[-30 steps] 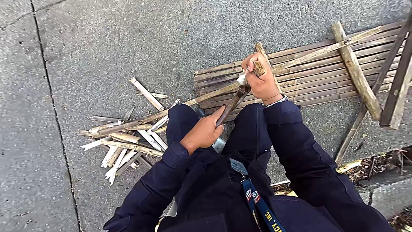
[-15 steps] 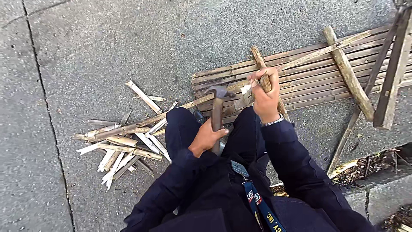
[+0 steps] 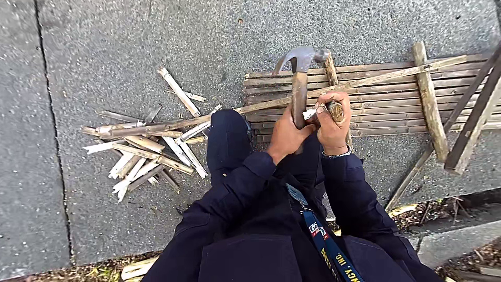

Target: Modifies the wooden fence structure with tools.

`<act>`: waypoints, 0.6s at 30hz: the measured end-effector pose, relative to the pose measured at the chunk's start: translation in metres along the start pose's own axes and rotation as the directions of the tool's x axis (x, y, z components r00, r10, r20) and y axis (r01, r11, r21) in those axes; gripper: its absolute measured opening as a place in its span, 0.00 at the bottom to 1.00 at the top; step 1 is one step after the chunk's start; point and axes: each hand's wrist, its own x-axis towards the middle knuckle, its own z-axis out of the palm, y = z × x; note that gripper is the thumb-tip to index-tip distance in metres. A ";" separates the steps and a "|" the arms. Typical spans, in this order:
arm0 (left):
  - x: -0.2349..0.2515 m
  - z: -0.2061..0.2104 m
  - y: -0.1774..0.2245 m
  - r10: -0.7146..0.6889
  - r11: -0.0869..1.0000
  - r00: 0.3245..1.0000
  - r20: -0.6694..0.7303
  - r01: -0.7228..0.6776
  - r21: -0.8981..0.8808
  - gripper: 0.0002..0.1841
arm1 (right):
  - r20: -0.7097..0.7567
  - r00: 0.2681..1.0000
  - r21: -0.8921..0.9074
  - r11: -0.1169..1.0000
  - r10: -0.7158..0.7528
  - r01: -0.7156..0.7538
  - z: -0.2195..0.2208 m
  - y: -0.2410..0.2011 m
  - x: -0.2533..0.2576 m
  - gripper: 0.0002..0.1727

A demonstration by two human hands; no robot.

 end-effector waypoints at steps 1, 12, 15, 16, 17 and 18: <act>0.005 0.006 0.000 -0.012 1.000 1.000 -0.026 0.012 0.028 0.32 | -0.004 1.000 0.001 1.000 0.002 -0.002 -0.002 0.000 0.000 0.15; 0.008 0.019 -0.003 0.224 0.969 0.966 -0.132 -0.207 0.132 0.27 | -0.047 0.998 -0.028 0.999 -0.044 0.043 -0.001 -0.005 -0.004 0.10; 0.011 0.021 -0.007 0.231 0.970 0.963 -0.138 -0.217 0.106 0.29 | -0.052 0.998 -0.038 0.998 -0.045 0.043 0.000 -0.005 -0.002 0.11; 0.012 0.021 -0.008 0.207 0.977 0.969 -0.134 -0.197 0.082 0.29 | -0.054 0.998 -0.039 0.998 -0.045 0.043 -0.001 -0.004 -0.002 0.11; 0.013 0.022 -0.009 0.173 0.985 0.977 -0.127 -0.169 0.046 0.30 | -0.053 0.998 -0.040 0.998 -0.044 0.042 -0.001 -0.004 -0.002 0.11; 0.013 0.022 -0.009 0.130 0.991 0.985 -0.114 -0.131 -0.002 0.31 | -0.050 0.998 -0.040 0.998 -0.045 0.044 -0.001 -0.004 -0.002 0.11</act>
